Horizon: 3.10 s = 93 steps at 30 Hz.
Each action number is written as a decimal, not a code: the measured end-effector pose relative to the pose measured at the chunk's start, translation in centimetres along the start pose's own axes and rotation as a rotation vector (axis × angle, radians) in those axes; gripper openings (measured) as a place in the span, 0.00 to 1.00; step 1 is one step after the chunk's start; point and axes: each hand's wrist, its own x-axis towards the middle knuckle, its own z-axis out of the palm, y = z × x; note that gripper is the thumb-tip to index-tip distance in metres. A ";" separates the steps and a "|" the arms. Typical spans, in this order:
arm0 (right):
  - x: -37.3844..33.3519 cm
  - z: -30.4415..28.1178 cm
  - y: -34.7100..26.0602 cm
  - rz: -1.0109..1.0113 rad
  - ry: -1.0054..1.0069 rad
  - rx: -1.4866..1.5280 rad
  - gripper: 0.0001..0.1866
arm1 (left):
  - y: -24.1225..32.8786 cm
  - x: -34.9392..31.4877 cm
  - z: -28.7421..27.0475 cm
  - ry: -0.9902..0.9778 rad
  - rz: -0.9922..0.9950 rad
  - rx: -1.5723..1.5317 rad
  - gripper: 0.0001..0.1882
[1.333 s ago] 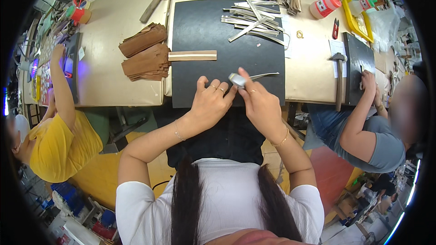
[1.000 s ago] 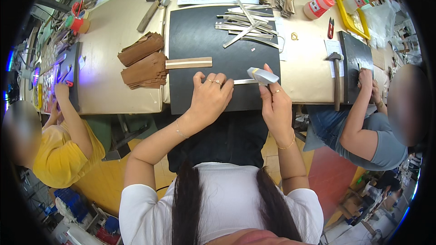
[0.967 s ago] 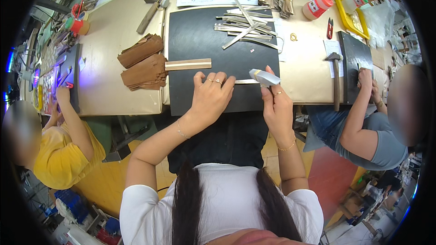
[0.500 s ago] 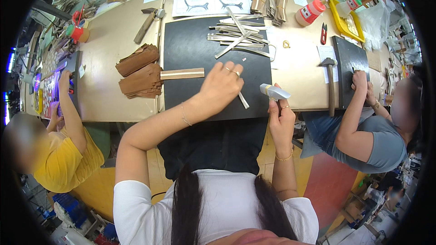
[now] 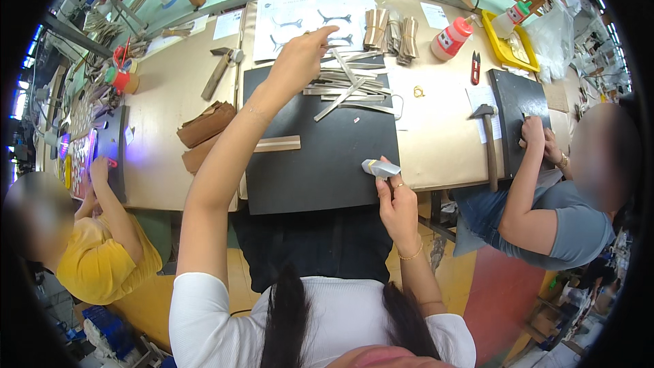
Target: The person repeatedly picks up small metal strips and rubs their edges with a handheld tool on a black mat. They occasionally set the tool down, pick up a stack of strips, and resume rubbing individual pieces. Coworkers are visible at adjacent stations performing similar tasks.
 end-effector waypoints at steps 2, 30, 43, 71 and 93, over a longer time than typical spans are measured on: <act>0.0 -0.1 0.0 0.046 -0.017 -0.020 0.18 | -1.2 1.7 1.1 -0.093 0.144 0.066 0.13; 0.7 -0.2 0.7 -0.052 -0.030 -0.017 0.20 | 0.7 2.8 5.1 -0.430 -0.054 0.002 0.16; 0.7 -0.3 0.4 -0.001 -0.068 -0.069 0.19 | 1.0 -7.1 -4.8 -0.465 -0.233 0.043 0.17; 3.8 1.3 -2.0 -0.250 -0.102 -0.348 0.26 | 6.7 -16.6 4.1 0.004 -0.236 -0.045 0.16; 5.6 1.9 -2.4 -0.232 -0.117 -0.412 0.27 | 6.9 -16.4 3.7 0.008 0.122 0.333 0.09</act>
